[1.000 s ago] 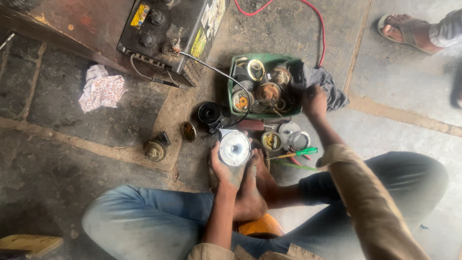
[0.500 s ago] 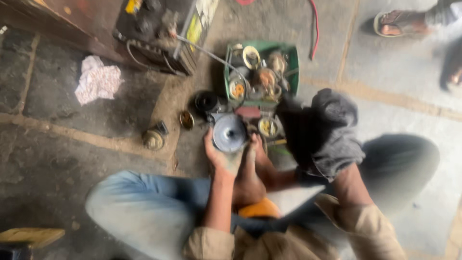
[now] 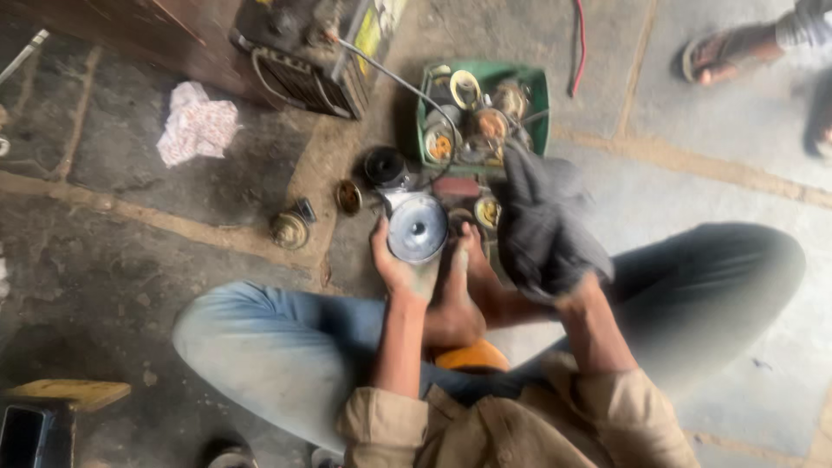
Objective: The person sits on the floor and uses a screwdriver to remove screws from a cylindrical electrical component. They separate the housing, wipe the interior with a cloth, and reassemble the unit with the screws.
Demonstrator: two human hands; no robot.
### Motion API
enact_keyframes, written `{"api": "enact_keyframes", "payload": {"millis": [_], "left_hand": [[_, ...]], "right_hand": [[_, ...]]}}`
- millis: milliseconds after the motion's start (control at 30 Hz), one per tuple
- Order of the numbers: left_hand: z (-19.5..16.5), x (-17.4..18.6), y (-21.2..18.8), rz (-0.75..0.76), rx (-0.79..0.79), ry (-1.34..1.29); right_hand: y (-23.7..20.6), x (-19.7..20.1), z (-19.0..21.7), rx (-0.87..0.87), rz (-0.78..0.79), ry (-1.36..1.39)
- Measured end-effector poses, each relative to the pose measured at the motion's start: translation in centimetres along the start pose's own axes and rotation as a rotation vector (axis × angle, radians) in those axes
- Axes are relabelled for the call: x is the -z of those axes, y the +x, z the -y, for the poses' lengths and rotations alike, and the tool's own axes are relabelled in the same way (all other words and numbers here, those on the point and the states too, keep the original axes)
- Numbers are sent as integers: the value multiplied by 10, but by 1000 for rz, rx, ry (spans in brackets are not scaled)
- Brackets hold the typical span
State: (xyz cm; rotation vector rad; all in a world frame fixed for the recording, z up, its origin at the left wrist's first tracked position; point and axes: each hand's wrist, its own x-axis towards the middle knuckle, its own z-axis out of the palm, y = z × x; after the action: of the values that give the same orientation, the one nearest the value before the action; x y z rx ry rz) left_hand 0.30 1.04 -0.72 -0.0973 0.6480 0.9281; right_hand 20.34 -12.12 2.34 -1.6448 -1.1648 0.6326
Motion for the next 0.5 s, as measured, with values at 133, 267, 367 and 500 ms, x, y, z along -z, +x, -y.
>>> {"api": "enact_keyframes", "payload": {"millis": [133, 267, 367, 500], "left_hand": [[-4, 3, 3, 315, -10, 17], [-13, 7, -3, 114, -88, 33], [-21, 4, -2, 274, -129, 85], [-22, 4, -16, 430, -165, 192]], "right_hand": [[-1, -6, 11, 29, 53, -26], [9, -7, 12, 27, 47, -24], [0, -9, 18, 38, 79, -39], [-10, -15, 28, 9, 152, -62]]}}
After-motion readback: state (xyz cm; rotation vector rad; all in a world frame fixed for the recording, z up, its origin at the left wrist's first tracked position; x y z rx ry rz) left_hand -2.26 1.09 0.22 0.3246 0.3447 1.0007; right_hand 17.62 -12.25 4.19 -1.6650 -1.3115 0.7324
